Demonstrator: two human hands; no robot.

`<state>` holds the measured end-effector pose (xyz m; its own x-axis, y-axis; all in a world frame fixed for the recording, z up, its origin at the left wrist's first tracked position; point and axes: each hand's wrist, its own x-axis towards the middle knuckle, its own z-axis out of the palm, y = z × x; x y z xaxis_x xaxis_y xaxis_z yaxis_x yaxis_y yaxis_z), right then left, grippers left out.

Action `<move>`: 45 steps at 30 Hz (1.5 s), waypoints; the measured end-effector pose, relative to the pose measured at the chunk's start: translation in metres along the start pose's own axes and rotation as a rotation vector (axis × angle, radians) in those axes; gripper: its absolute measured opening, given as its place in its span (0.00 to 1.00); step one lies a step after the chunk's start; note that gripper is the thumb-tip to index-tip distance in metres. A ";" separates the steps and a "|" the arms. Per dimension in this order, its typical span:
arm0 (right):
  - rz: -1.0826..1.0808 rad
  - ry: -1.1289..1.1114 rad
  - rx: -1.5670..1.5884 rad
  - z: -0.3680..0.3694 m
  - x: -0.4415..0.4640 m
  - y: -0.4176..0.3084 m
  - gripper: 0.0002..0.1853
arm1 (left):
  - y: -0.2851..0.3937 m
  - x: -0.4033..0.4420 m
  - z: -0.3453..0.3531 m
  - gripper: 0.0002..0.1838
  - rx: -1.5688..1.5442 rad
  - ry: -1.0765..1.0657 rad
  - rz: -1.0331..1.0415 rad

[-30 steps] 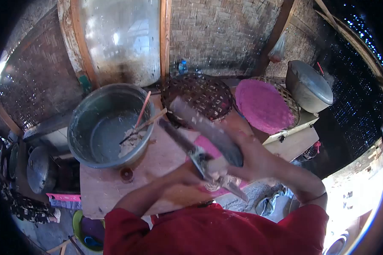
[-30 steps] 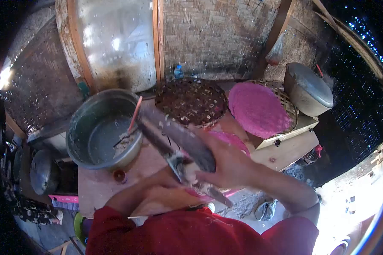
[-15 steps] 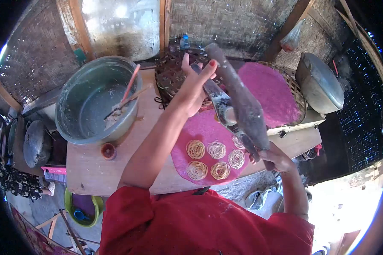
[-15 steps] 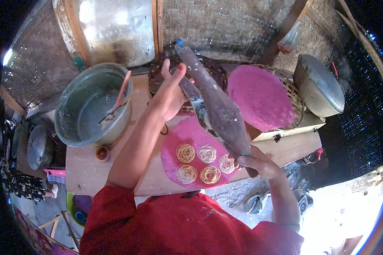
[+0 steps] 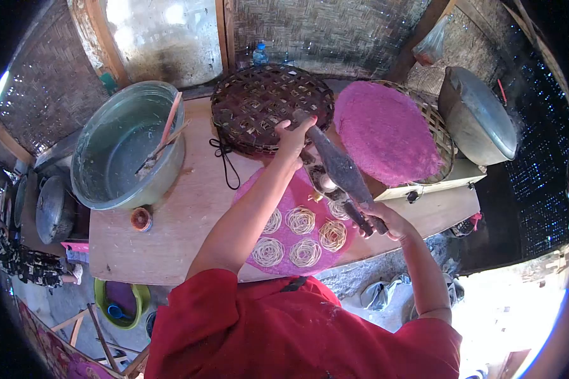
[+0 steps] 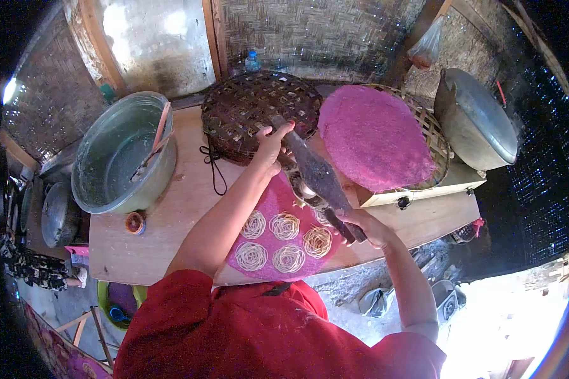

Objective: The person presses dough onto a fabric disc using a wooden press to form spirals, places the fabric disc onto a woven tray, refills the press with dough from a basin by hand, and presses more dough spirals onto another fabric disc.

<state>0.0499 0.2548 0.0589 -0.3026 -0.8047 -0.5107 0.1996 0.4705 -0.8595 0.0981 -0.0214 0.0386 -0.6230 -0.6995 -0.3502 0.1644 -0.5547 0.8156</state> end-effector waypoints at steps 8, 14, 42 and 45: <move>-0.123 -0.010 -0.088 0.002 0.003 -0.007 0.25 | 0.034 -0.026 0.006 0.46 0.010 -0.033 0.102; -0.097 0.024 -0.144 -0.006 -0.021 -0.009 0.24 | 0.031 -0.043 0.014 0.45 0.012 0.010 0.064; -0.155 0.037 -0.140 0.008 0.040 0.019 0.23 | 0.004 0.008 -0.031 0.40 0.090 0.090 0.213; -0.120 -0.057 -0.107 0.006 0.036 0.010 0.23 | 0.026 -0.004 -0.040 0.37 0.100 -0.001 0.239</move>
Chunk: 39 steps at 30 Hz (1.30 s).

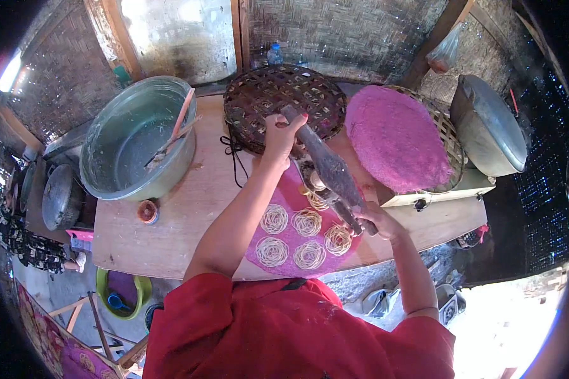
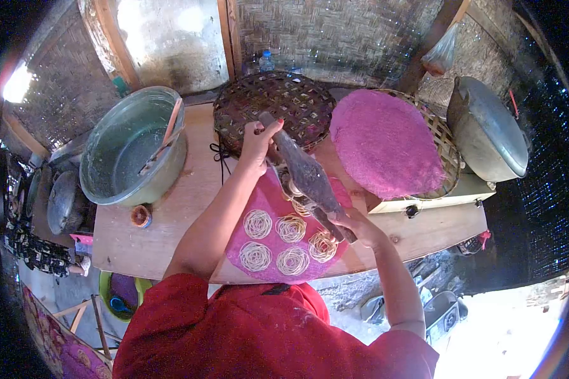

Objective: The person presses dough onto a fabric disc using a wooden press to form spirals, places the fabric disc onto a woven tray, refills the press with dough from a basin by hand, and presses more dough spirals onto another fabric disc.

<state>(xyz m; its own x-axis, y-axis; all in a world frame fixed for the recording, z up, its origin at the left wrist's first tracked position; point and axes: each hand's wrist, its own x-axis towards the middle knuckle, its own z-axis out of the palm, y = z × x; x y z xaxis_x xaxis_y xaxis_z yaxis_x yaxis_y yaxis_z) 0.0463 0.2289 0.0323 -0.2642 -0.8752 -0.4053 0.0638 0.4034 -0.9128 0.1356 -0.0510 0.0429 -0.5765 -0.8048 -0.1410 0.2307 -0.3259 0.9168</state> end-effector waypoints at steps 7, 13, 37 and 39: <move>0.124 -0.064 -0.088 0.022 0.006 -0.045 0.35 | 0.019 0.007 -0.014 0.30 -0.075 0.031 0.083; 0.216 0.004 -0.159 0.028 0.030 -0.044 0.33 | -0.007 0.017 -0.040 0.28 -0.211 0.098 -0.019; 0.084 0.136 -0.226 0.057 0.025 -0.065 0.32 | 0.012 0.019 -0.069 0.28 -0.296 0.068 0.096; 0.100 0.141 -0.244 0.046 0.023 -0.063 0.31 | 0.007 0.012 -0.065 0.27 -0.346 0.046 0.053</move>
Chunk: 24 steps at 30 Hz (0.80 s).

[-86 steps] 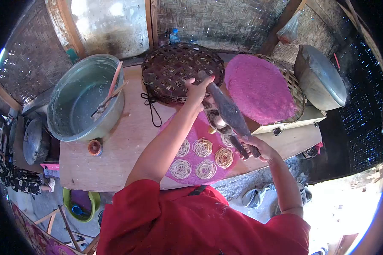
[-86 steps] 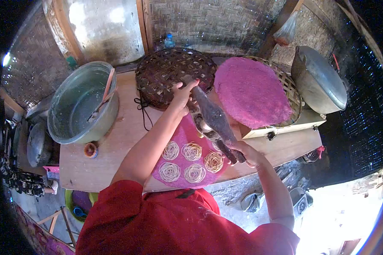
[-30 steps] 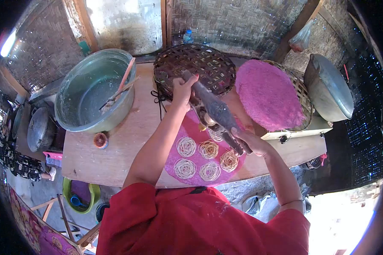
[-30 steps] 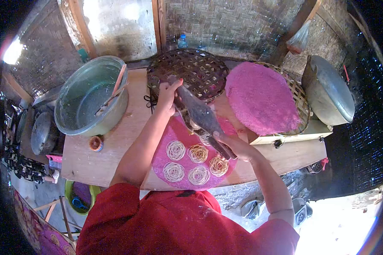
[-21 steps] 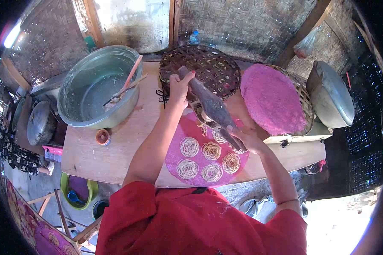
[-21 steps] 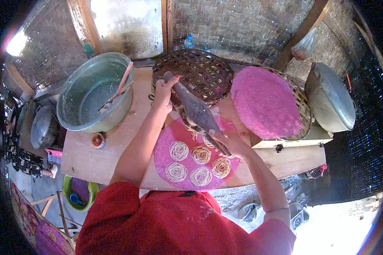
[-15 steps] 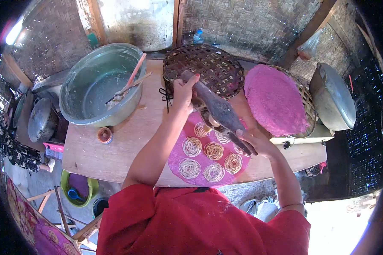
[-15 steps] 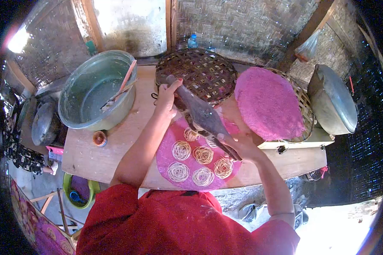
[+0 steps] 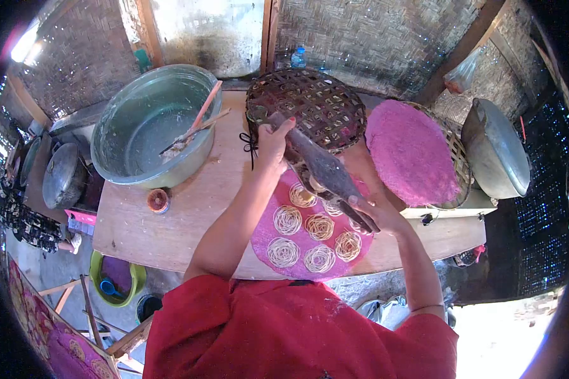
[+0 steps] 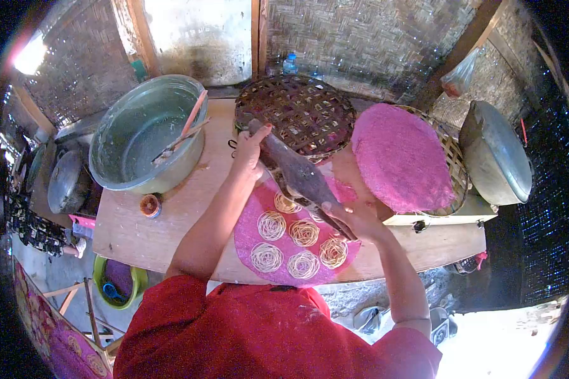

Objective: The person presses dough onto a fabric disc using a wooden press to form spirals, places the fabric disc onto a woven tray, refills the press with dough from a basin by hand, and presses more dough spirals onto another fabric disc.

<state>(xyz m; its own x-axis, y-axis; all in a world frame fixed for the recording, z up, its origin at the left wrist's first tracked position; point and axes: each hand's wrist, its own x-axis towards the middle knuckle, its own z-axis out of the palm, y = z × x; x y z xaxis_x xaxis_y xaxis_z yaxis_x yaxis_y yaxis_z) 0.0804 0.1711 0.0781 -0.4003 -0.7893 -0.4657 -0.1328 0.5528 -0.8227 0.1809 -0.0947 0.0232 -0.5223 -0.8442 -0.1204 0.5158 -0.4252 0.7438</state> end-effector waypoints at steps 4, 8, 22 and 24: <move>-0.033 -0.044 -0.042 -0.010 0.008 0.004 0.30 | -0.021 0.002 0.007 0.25 -0.068 0.024 0.042; -0.045 0.020 -0.150 -0.002 0.039 0.024 0.29 | -0.029 0.021 -0.009 0.25 0.037 0.049 0.126; -0.001 -0.353 0.072 0.040 0.045 -0.015 0.33 | 0.047 0.000 -0.040 0.23 0.148 0.151 0.131; 0.018 -0.329 0.012 0.045 0.050 -0.014 0.38 | 0.028 0.014 -0.059 0.23 0.138 0.173 0.121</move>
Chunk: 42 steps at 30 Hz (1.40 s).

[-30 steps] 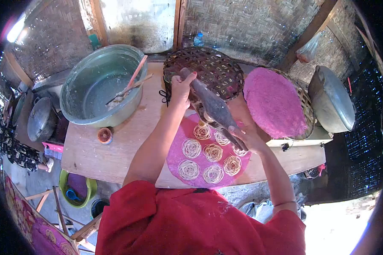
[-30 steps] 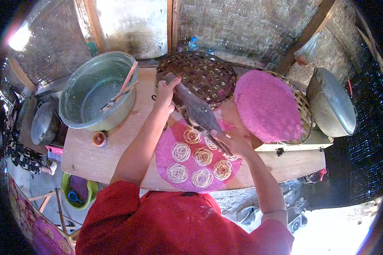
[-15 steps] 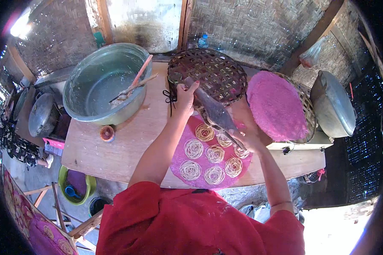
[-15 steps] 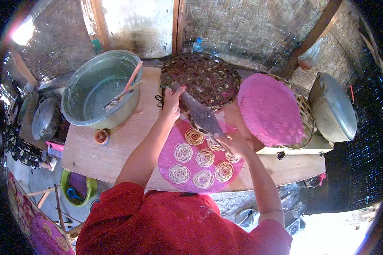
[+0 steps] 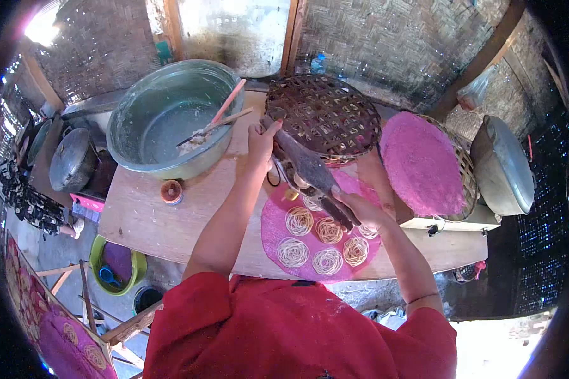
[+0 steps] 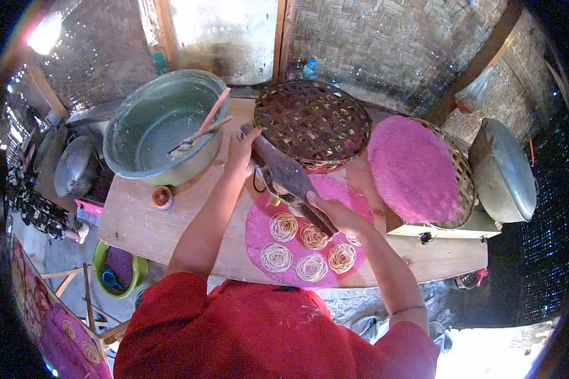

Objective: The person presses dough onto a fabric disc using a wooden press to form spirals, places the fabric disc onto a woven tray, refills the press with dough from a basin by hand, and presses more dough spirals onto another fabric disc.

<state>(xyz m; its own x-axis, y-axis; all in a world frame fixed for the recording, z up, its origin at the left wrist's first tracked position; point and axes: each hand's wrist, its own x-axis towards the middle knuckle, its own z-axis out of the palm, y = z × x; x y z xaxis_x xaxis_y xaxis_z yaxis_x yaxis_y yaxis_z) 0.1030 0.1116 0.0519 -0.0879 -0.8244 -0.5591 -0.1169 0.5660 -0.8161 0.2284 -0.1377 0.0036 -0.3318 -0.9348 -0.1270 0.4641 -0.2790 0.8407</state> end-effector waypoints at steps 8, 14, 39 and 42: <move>-0.085 0.129 -0.041 0.014 -0.002 -0.013 0.37 | 0.018 0.007 -0.003 0.20 0.007 0.024 0.190; -0.069 0.119 -0.089 0.002 -0.022 -0.016 0.38 | 0.041 -0.040 0.015 0.23 -0.135 -0.011 0.139; -0.238 0.324 -0.136 0.004 0.038 0.050 0.26 | 0.008 -0.017 0.005 0.26 0.079 -0.075 0.243; -0.330 0.289 -0.096 0.010 0.009 0.023 0.25 | 0.044 -0.045 0.018 0.25 0.200 -0.034 0.386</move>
<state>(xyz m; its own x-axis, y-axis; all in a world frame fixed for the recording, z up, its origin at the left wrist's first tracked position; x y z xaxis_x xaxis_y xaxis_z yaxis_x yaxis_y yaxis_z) 0.1096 0.1173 0.0268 -0.3018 -0.9329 -0.1966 -0.2747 0.2826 -0.9191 0.2495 -0.1036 0.0557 -0.1935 -0.9535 0.2309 0.3923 0.1405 0.9090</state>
